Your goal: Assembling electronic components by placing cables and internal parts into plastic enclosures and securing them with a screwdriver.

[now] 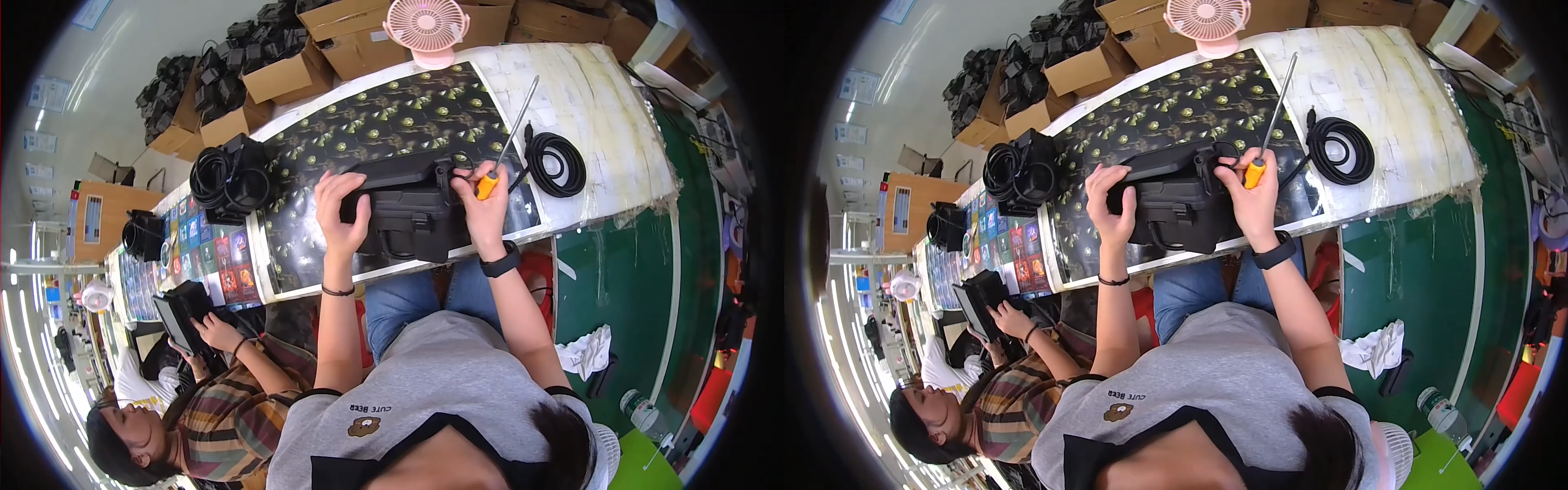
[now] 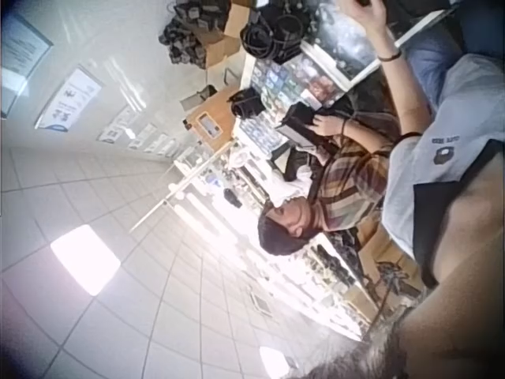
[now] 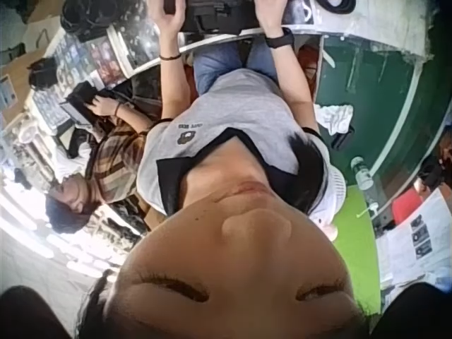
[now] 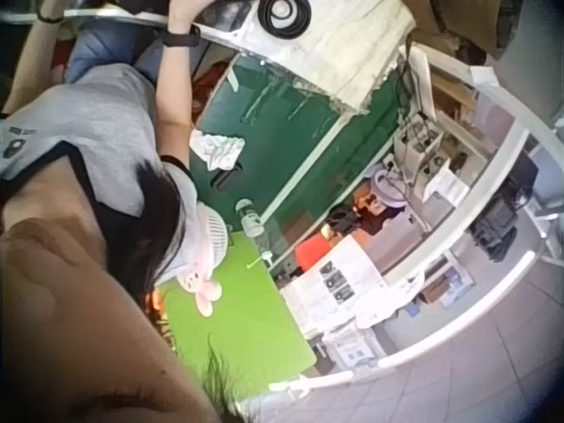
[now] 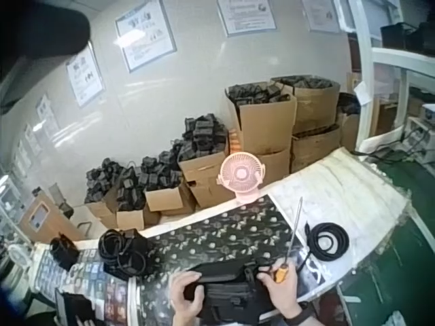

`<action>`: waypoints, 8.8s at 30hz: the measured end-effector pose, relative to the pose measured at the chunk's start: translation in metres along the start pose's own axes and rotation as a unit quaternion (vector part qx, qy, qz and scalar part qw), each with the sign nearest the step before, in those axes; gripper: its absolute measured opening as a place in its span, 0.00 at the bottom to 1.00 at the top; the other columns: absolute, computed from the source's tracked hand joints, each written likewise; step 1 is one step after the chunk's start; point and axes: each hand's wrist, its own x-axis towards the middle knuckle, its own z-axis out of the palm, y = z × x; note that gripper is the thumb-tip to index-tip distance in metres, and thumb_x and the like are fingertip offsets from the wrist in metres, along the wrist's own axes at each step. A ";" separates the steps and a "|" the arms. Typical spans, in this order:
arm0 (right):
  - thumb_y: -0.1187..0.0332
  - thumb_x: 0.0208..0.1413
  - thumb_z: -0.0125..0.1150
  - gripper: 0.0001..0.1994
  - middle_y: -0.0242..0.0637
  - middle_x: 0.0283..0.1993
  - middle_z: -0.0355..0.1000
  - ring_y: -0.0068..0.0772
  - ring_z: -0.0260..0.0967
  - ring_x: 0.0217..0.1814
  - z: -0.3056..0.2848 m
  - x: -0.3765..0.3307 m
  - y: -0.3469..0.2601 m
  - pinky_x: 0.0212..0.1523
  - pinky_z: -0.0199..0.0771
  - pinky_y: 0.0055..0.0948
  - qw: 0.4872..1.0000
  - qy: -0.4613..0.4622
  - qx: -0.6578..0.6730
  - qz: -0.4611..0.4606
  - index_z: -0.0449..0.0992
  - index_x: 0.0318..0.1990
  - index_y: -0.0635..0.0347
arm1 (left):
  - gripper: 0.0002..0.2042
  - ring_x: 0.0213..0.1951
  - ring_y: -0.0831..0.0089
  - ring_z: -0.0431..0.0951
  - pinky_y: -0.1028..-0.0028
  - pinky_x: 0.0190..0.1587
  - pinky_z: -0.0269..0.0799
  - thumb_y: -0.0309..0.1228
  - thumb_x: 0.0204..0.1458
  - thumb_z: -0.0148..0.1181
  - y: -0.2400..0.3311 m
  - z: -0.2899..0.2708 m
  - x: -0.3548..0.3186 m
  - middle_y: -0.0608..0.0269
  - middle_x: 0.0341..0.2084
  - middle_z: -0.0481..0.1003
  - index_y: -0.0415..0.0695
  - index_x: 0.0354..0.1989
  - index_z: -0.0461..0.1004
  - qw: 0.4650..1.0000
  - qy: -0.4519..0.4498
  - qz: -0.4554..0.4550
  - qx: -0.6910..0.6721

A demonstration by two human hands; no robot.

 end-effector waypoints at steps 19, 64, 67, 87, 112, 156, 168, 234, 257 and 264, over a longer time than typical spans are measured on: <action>0.69 0.61 0.63 0.10 0.31 0.43 0.75 0.16 0.73 0.40 0.001 0.009 -0.003 0.24 0.66 0.14 0.992 0.030 -0.042 0.112 0.65 0.40 0.54 | 0.16 0.46 0.61 0.74 0.60 0.58 0.64 0.16 0.43 0.60 0.020 -0.001 -0.003 0.62 0.41 0.79 0.45 0.42 0.78 0.992 0.025 0.030 0.119; 0.82 0.40 0.76 0.22 0.52 0.48 0.75 0.37 0.76 0.53 0.040 -0.017 -0.052 0.56 0.73 0.32 0.976 -0.160 -0.127 -0.074 0.63 0.31 0.57 | 0.18 0.61 0.55 0.65 0.57 0.66 0.52 0.29 0.55 0.56 0.053 -0.005 -0.005 0.59 0.55 0.71 0.43 0.55 0.71 0.977 0.079 -0.106 0.169; 0.82 0.40 0.76 0.22 0.50 0.47 0.76 0.35 0.76 0.51 0.036 -0.026 -0.050 0.55 0.72 0.29 0.976 -0.158 -0.143 -0.052 0.63 0.31 0.57 | 0.18 0.50 0.65 0.76 0.66 0.57 0.70 0.26 0.57 0.59 0.072 0.012 -0.001 0.52 0.51 0.73 0.38 0.56 0.69 0.937 0.107 -0.235 -0.234; 0.81 0.52 0.66 0.18 0.53 0.59 0.71 0.36 0.70 0.58 0.002 -0.009 -0.057 0.60 0.67 0.33 0.958 -0.261 -0.111 0.048 0.59 0.37 0.56 | 0.13 0.41 0.70 0.82 0.73 0.44 0.77 0.21 0.52 0.64 0.080 0.009 -0.009 0.57 0.39 0.81 0.37 0.46 0.77 0.944 -0.148 -0.220 -0.195; 0.85 0.44 0.71 0.24 0.52 0.43 0.76 0.38 0.76 0.49 -0.009 -0.032 -0.063 0.50 0.75 0.29 0.981 -0.124 -0.145 0.025 0.58 0.38 0.56 | 0.11 0.32 0.59 0.82 0.67 0.34 0.80 0.30 0.48 0.66 0.097 0.034 -0.025 0.57 0.36 0.81 0.39 0.39 0.79 0.991 -0.113 -0.061 -0.029; 0.86 0.50 0.67 0.20 0.55 0.47 0.76 0.29 0.76 0.45 -0.009 -0.026 -0.064 0.47 0.77 0.24 0.997 -0.047 -0.069 0.004 0.59 0.39 0.58 | 0.10 0.27 0.58 0.81 0.65 0.26 0.75 0.33 0.50 0.65 0.106 0.060 -0.004 0.56 0.24 0.78 0.43 0.40 0.79 0.981 -0.168 -0.084 0.053; 0.86 0.47 0.68 0.23 0.50 0.45 0.76 0.29 0.73 0.48 -0.002 -0.022 -0.057 0.49 0.74 0.24 0.994 -0.048 -0.095 0.010 0.58 0.39 0.55 | 0.10 0.31 0.63 0.81 0.68 0.31 0.76 0.32 0.48 0.64 0.086 0.044 0.005 0.61 0.26 0.79 0.42 0.38 0.77 0.981 -0.178 0.019 0.076; 0.68 0.65 0.55 0.11 0.31 0.33 0.73 0.15 0.66 0.30 -0.093 0.064 0.022 0.30 0.68 0.16 0.963 -0.022 -0.262 0.059 0.71 0.52 0.60 | 0.28 0.67 0.42 0.54 0.50 0.67 0.51 0.42 0.56 0.61 0.032 -0.067 -0.017 0.49 0.66 0.57 0.49 0.64 0.66 0.934 0.006 -0.169 0.314; 0.67 0.65 0.55 0.11 0.30 0.32 0.73 0.15 0.65 0.30 -0.085 0.071 0.017 0.31 0.68 0.16 0.954 -0.023 -0.295 0.045 0.71 0.52 0.60 | 0.21 0.64 0.50 0.58 0.49 0.63 0.48 0.43 0.55 0.61 -0.067 -0.032 0.022 0.68 0.60 0.65 0.55 0.58 0.70 0.778 0.272 -0.230 0.517; 0.67 0.66 0.55 0.11 0.29 0.31 0.73 0.14 0.63 0.28 -0.075 0.068 0.033 0.28 0.65 0.14 0.966 -0.038 -0.253 0.040 0.72 0.52 0.59 | 0.25 0.69 0.45 0.50 0.44 0.68 0.43 0.38 0.58 0.55 -0.066 -0.042 -0.032 0.49 0.68 0.54 0.50 0.64 0.64 0.864 0.161 -0.180 0.442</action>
